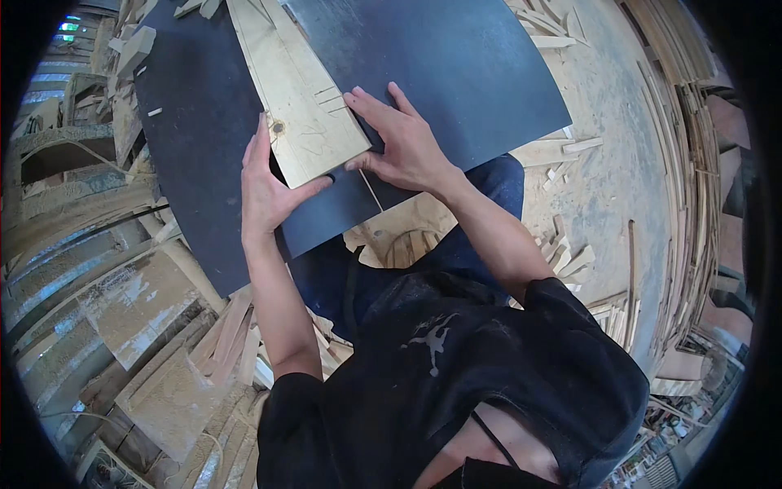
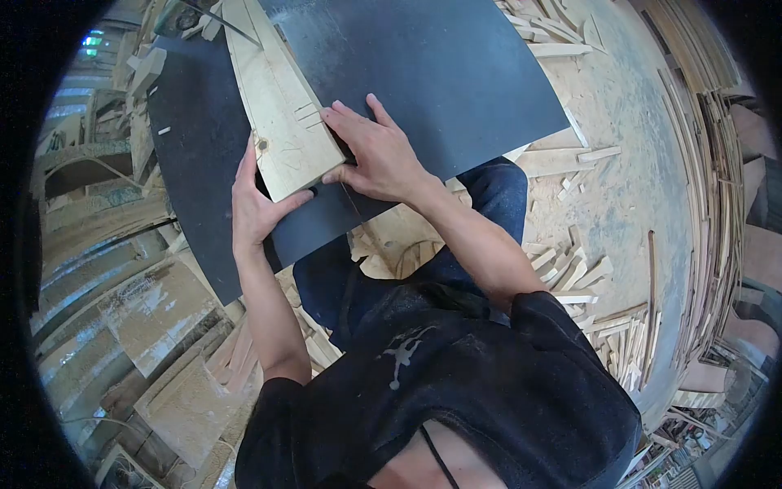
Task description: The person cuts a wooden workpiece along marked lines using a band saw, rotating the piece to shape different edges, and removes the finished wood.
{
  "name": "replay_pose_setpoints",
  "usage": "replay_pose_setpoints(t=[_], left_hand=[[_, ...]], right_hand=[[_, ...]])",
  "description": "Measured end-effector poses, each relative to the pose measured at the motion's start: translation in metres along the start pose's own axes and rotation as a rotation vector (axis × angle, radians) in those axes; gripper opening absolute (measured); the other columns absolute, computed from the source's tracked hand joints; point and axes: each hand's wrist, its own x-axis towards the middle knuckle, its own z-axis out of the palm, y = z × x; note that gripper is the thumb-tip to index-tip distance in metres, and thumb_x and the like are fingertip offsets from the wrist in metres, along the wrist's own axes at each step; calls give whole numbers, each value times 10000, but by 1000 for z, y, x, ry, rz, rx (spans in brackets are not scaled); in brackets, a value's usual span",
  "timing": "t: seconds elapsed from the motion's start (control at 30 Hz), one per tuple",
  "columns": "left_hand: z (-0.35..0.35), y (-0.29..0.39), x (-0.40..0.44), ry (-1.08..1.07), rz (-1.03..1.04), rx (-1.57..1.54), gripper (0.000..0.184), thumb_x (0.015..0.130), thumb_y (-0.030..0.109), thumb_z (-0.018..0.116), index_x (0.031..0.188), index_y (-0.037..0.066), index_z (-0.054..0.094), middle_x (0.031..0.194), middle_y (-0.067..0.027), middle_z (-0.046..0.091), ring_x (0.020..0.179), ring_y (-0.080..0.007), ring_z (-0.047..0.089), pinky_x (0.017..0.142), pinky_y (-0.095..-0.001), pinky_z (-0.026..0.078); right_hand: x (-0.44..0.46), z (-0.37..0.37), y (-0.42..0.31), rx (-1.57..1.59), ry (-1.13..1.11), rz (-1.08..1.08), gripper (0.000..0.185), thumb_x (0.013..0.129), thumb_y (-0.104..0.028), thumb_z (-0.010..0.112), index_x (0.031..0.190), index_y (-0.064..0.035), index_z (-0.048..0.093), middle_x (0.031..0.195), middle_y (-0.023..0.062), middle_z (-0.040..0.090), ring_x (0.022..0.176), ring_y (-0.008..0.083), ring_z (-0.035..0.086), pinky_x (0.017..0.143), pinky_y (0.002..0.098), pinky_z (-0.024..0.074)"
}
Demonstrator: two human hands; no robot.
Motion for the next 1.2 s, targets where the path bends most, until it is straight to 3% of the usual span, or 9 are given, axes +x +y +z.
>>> replay_pose_setpoints(t=[0.2, 0.3, 0.8, 0.9, 1.0, 1.1, 1.2], left_hand=[[2, -2, 3, 28, 43, -6, 1241, 525, 344, 970, 1539, -35, 363, 1407, -219, 589, 1331, -389, 530, 1124, -466, 416], [1, -3, 9, 24, 62, -46, 1231, 526, 350, 969, 1531, -39, 374, 1381, -217, 610, 1311, -387, 548, 1114, -463, 423], [-2, -12, 23, 34, 78, -55, 1214, 531, 339, 977, 1521, -43, 388, 1328, -229, 631, 1261, -371, 587, 1080, -444, 452], [-2, -12, 24, 37, 75, -73, 1208, 532, 344, 978, 1519, -40, 396, 1328, -222, 633, 1266, -365, 588, 1080, -439, 453], [-3, -15, 28, 35, 79, -77, 1208, 533, 346, 979, 1520, -37, 399, 1332, -222, 631, 1284, -360, 580, 1087, -438, 449], [-6, -12, 32, 21, 55, -102, 1219, 528, 360, 982, 1521, -38, 399, 1350, -231, 620, 1298, -361, 572, 1094, -438, 443], [-5, -19, 34, 36, 84, -62, 1230, 524, 379, 984, 1521, -42, 398, 1365, -243, 609, 1286, -364, 582, 1095, -438, 443]], right_hand=[[1, 1, -6, 11, 63, 55, 931, 743, -426, 852, 1487, -65, 424, 1416, 135, 604, 1415, 295, 493, 1237, 606, 215], [4, 1, -6, 26, 53, 86, 913, 761, -501, 822, 1488, -88, 455, 1458, 107, 579, 1425, 284, 482, 1246, 593, 201], [16, 8, -1, -8, 74, 115, 855, 773, -530, 804, 1443, -95, 497, 1419, 92, 614, 1430, 263, 483, 1244, 627, 144], [17, 12, 1, -23, 143, 78, 857, 738, -503, 826, 1417, -88, 508, 1329, 118, 663, 1365, 285, 551, 1225, 648, 159], [20, 11, 1, -15, 95, 125, 844, 769, -532, 807, 1429, -99, 508, 1393, 98, 633, 1428, 261, 488, 1238, 639, 133], [24, 10, 1, -4, 115, 113, 831, 763, -528, 814, 1422, -114, 522, 1380, 122, 644, 1400, 274, 518, 1236, 637, 136], [25, 12, 0, -19, 162, 103, 782, 733, -446, 856, 1365, -107, 545, 1317, 111, 674, 1373, 268, 545, 1224, 646, 157]])
